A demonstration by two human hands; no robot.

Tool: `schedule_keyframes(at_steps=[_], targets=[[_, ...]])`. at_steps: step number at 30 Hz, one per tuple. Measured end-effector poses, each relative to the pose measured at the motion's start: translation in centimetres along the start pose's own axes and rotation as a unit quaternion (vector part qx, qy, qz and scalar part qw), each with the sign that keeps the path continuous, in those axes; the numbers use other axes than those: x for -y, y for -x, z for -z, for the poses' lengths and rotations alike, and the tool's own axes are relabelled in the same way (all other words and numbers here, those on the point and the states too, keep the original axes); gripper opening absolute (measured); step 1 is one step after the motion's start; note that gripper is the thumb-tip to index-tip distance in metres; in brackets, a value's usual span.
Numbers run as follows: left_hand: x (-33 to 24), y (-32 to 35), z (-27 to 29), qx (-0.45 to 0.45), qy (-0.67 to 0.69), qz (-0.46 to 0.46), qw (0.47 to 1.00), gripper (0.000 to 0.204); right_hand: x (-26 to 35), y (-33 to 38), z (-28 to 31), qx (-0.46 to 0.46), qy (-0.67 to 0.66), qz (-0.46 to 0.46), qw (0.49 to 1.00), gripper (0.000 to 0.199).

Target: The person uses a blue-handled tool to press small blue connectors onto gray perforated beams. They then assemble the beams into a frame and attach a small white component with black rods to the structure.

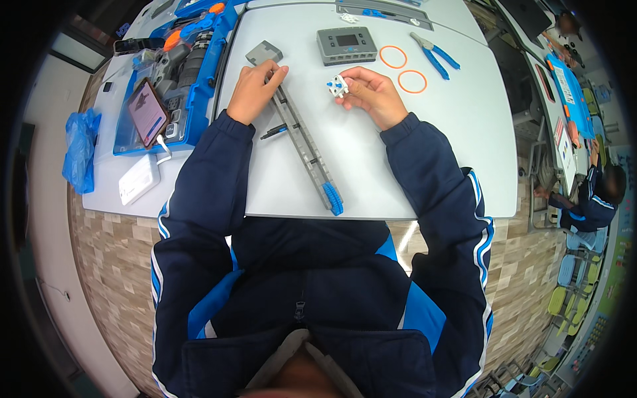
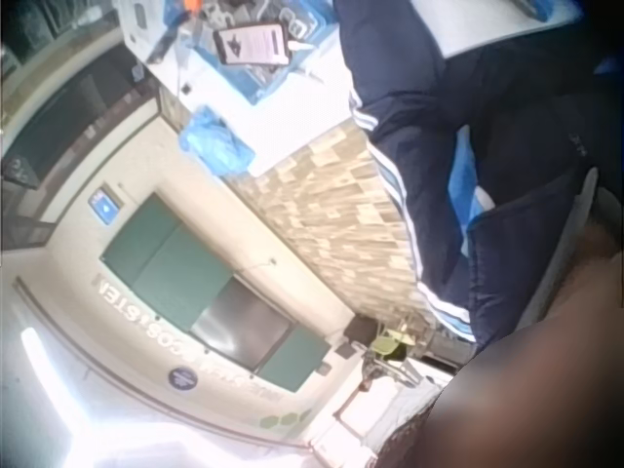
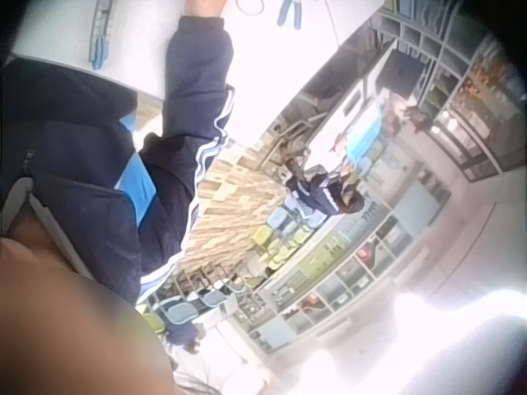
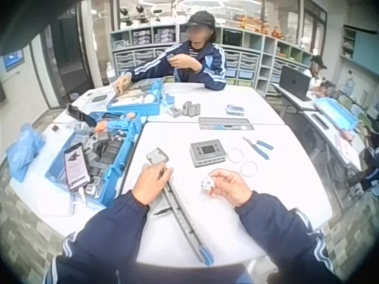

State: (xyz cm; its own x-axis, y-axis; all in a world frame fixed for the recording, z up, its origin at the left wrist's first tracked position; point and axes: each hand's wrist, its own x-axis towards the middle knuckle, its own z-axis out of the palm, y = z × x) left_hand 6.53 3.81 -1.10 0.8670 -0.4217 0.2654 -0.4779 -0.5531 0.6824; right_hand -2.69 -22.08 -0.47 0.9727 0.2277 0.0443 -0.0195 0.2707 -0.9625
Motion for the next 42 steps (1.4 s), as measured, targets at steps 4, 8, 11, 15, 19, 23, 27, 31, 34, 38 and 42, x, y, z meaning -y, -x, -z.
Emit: schedule_keyframes(at_steps=[4, 8, 11, 15, 19, 23, 27, 31, 34, 38, 42], targets=[[-0.8, 0.8, -0.3, -0.101, -0.186, -0.103, 0.972, 0.027, 0.1, 0.1, -0.4, 0.000, 0.029, 0.013, 0.999, 0.021], [-3.0, 1.3, 0.2, -0.129, -0.135, -0.164, 0.969, 0.020, 0.0, 0.0, -0.7, -0.007, 0.059, 0.031, 0.998, 0.020], [-5.1, 1.7, 0.5, -0.012, 0.152, -0.127, 0.980, 0.022, 0.0, 0.0, -1.1, -0.016, 0.092, 0.055, 0.994, 0.021], [-6.5, 2.2, 0.7, 0.110, 0.297, -0.077, 0.945, 0.023, 0.2, 0.1, -1.4, 0.025, 0.096, 0.025, 0.995, 0.021], [-6.1, 2.1, 0.7, 0.162, 0.385, -0.015, 0.908, 0.020, 0.5, 0.1, -1.7, 0.056, 0.112, -0.013, 0.992, 0.017], [-5.9, 2.2, 0.4, 0.190, 0.399, 0.031, 0.897, 0.016, 0.7, 0.1, -1.8, 0.055, 0.114, -0.017, 0.992, 0.013], [-6.1, 2.4, 0.1, 0.184, 0.385, 0.023, 0.904, 0.016, 1.0, 0.3, -1.8, 0.056, 0.108, -0.028, 0.992, 0.011], [-6.2, 2.6, -0.1, 0.179, 0.371, 0.020, 0.911, 0.016, 1.1, 0.3, -1.9, 0.051, 0.118, -0.035, 0.991, 0.011], [-6.1, 2.6, -0.2, 0.176, 0.368, 0.009, 0.913, 0.016, 1.0, 0.3, -2.0, 0.051, 0.100, -0.036, 0.993, 0.011], [-6.2, 2.7, -0.4, 0.182, 0.396, 0.023, 0.900, 0.016, 1.0, 0.4, -2.1, 0.052, 0.086, -0.035, 0.994, 0.010], [-6.2, 2.8, -0.4, 0.186, 0.405, 0.038, 0.894, 0.016, 0.9, 0.5, -2.2, 0.049, 0.091, -0.037, 0.994, 0.009]])
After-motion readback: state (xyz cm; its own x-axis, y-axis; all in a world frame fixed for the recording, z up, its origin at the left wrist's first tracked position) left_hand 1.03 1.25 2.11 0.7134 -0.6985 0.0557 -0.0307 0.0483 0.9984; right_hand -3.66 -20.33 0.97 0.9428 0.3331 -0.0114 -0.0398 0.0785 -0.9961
